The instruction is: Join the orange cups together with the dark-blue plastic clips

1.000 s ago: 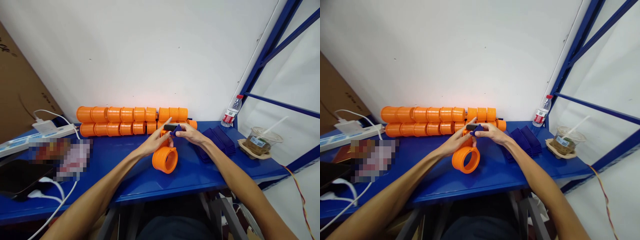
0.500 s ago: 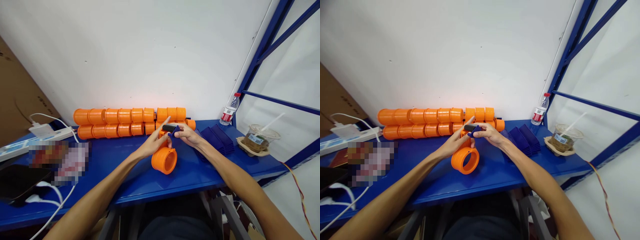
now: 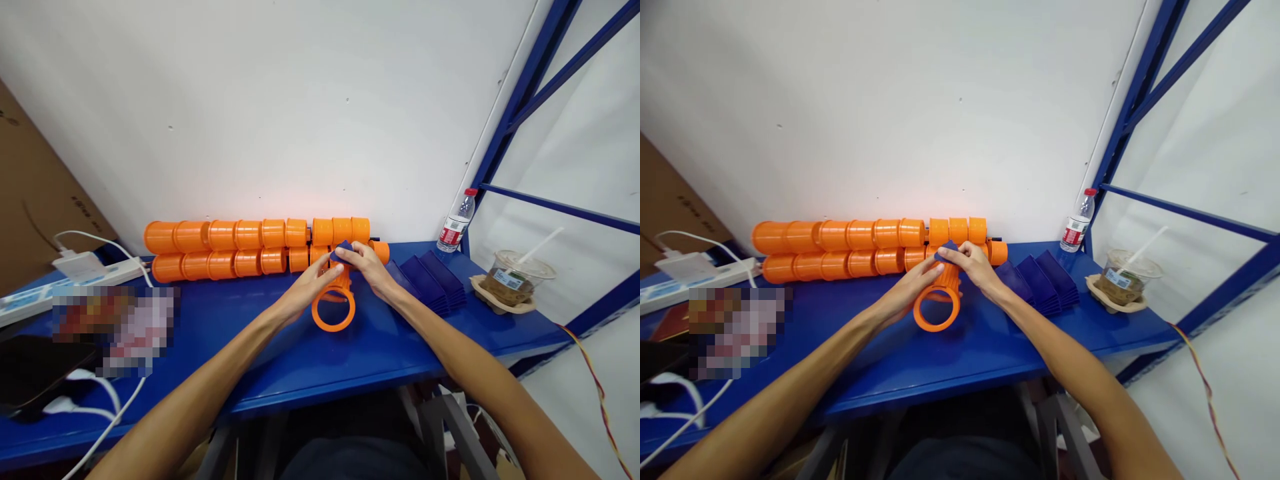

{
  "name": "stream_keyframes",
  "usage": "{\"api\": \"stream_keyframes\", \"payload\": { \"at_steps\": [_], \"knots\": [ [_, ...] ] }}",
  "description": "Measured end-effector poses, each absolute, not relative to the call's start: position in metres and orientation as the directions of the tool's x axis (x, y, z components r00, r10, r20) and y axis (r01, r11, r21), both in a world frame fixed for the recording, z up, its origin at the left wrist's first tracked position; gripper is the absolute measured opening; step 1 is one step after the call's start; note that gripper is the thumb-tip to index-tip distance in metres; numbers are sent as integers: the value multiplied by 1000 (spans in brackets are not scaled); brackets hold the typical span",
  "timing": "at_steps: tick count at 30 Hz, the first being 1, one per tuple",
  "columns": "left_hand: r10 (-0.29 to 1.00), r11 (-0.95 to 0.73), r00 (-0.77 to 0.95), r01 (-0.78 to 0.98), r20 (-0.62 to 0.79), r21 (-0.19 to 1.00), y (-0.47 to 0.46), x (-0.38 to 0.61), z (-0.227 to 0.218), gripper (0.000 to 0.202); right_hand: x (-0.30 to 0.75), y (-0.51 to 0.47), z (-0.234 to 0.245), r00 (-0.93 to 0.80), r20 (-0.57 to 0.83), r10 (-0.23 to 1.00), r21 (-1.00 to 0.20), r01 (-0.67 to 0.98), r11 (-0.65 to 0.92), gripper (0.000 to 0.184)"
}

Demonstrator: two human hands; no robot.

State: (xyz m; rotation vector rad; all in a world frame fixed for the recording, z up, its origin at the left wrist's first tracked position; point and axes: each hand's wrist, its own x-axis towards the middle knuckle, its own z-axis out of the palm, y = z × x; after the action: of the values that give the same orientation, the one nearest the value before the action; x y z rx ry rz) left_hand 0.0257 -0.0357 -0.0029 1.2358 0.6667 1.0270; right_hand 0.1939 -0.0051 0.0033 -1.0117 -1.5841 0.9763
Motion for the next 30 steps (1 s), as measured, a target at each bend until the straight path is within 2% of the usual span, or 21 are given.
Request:
{"api": "stream_keyframes", "payload": {
  "at_steps": [3, 10, 12, 14, 16, 17, 19, 22, 24, 30],
  "knots": [
    [932, 26, 354, -265, 72, 964, -34, 30, -9, 58, 187, -6, -4, -109, 281, 953, -928, 221, 299, 60],
    [942, 72, 335, -214, 4, 974, -31, 29, -10, 57, 185, -5, -3, -265, 185, 946, -949, 203, 242, 70],
    [949, 63, 316, -217, 9, 974, -32, 28, -6, 54, 193, -4, 6, -273, 171, 947, -931, 270, 246, 72],
    [959, 62, 284, -239, 9, 969, -34, 27, -2, 50, 206, -6, 17, -225, 268, 937, -828, 443, 344, 63],
    [969, 90, 246, -270, -21, 959, -34, 26, 2, 47, 223, -9, 29, -167, 410, 897, -611, 680, 406, 46],
    [972, 113, 232, -288, -45, 951, -34, 25, 3, 45, 232, -11, 35, -143, 444, 884, -484, 792, 372, 37],
    [972, 160, 217, -328, -91, 931, -32, 24, 6, 41, 249, -16, 45, -81, 418, 905, -249, 948, 200, 28],
    [972, 191, 204, -398, -116, 897, -28, 21, 7, 35, 268, -22, 54, -2, 312, 950, 12, 1000, -2, 26],
    [973, 193, 196, -427, -118, 883, -26, 21, 7, 34, 275, -23, 57, 33, 231, 972, 81, 995, -53, 27],
    [977, 186, 176, -425, -120, 886, -27, 21, 8, 38, 280, -22, 57, 88, -36, 995, 102, 991, -84, 20]
  ]
}}
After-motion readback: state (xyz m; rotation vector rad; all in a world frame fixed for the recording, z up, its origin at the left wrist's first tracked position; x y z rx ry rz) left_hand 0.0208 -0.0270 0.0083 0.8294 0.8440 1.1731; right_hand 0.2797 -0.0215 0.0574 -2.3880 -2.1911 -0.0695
